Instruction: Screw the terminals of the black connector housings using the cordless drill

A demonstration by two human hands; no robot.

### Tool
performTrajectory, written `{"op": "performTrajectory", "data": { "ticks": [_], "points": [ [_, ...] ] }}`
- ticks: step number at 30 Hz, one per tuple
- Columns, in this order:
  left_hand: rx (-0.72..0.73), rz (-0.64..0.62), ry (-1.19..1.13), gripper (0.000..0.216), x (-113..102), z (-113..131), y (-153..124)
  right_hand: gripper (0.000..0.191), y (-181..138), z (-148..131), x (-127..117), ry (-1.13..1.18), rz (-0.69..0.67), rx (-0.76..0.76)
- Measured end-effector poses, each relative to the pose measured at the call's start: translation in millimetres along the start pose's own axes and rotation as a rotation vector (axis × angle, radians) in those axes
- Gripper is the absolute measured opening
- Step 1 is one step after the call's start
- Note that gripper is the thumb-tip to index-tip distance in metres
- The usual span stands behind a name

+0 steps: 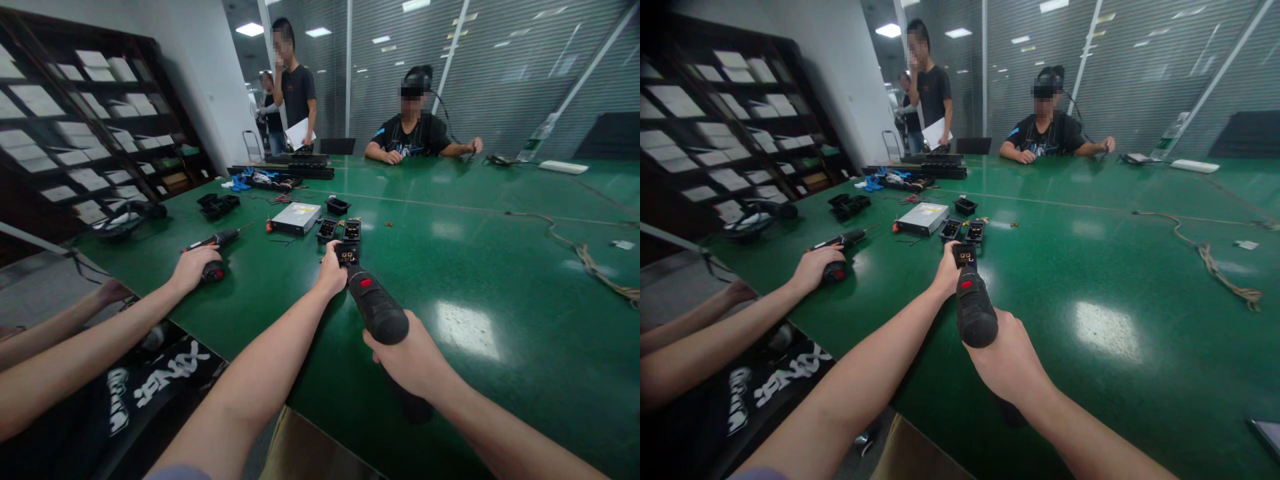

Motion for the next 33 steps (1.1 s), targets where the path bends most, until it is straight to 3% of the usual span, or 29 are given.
{"op": "performTrajectory", "data": {
  "ticks": [33],
  "points": [
    [0.003, 0.02, -0.024, 0.072, -0.6, -4.9, 1.8, 0.014, -1.6, -1.5, 5.1, 0.03, 0.004, -0.002]
  ]
}}
Point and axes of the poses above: each hand's wrist, its own y-axis towards the middle knuckle, its own x-axis out of the palm, z = x × y, the point moved 1 cm from there along y, towards the middle knuckle, and after that the axes turned 3 degrees about -x, right-handed, at the moved point
